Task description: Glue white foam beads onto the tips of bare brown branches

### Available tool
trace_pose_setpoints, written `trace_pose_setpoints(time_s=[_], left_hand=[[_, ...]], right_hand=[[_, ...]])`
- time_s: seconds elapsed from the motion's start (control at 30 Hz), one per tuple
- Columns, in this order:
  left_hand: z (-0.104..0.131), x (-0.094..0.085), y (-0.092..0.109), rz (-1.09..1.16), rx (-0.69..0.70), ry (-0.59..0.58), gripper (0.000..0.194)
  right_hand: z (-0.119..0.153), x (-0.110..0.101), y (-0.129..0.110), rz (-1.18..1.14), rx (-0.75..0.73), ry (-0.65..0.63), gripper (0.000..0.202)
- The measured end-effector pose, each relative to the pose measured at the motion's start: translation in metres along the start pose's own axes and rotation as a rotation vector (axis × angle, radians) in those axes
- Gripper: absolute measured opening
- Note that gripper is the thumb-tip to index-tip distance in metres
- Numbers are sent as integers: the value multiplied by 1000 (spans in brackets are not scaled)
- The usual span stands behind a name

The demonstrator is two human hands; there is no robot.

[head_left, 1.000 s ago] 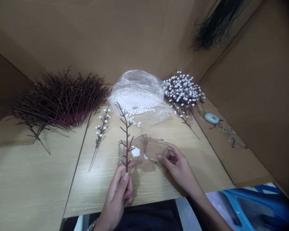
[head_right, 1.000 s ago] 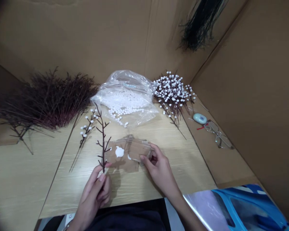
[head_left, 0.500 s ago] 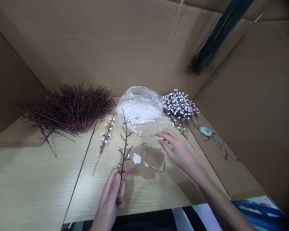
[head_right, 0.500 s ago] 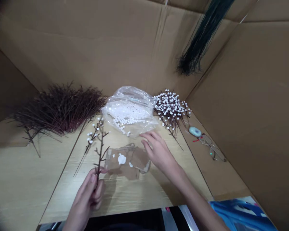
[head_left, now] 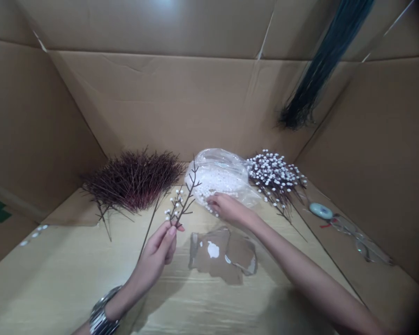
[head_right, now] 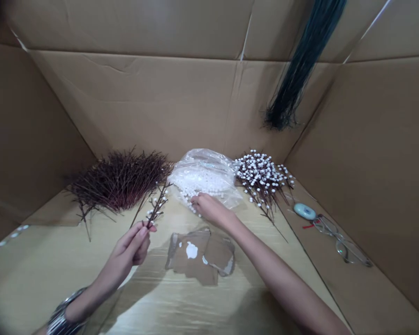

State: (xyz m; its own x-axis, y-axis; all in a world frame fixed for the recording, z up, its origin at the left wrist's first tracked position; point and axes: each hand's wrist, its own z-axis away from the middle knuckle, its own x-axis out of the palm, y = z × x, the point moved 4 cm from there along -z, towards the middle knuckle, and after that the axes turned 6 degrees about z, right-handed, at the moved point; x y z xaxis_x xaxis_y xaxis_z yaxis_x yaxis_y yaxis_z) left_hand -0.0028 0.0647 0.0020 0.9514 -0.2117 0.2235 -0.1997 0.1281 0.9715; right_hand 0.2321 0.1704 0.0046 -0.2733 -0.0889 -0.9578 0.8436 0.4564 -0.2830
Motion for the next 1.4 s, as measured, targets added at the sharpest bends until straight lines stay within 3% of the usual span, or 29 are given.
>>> trace_pose_setpoints(time_s=[0.17,0.3,0.47,0.67,0.77,0.83,0.93,1.17,1.4], left_hand=[[-44,20,-11,69,-44,-79,39],[-55,30,-19,47,-59,-108,39],[-48,29,-27,33,-97,-89,41],[-34,21,-32,56,-118,-62,39],[-24,19,-32,62,-92,-54,37],[-17,16,-32,25,-47,-12,39],[-8,11,-33,-49,-2,53,37],[3,0,-36,-149,112,101,28],[4,0,-31,-262,141,34,23]], right_hand=[[-8,1,1,23,-5,-3,23],[-16,2,7,16,7,-5,20],[-14,2,9,-73,28,52,16],[39,-21,-9,-270,38,216,16],[74,-19,-25,-702,178,345,17],[92,-6,-39,-982,312,396,20],[109,17,-65,-1208,432,444,20],[102,43,-106,-1340,513,507,19],[94,47,-117,-1314,539,599,10]])
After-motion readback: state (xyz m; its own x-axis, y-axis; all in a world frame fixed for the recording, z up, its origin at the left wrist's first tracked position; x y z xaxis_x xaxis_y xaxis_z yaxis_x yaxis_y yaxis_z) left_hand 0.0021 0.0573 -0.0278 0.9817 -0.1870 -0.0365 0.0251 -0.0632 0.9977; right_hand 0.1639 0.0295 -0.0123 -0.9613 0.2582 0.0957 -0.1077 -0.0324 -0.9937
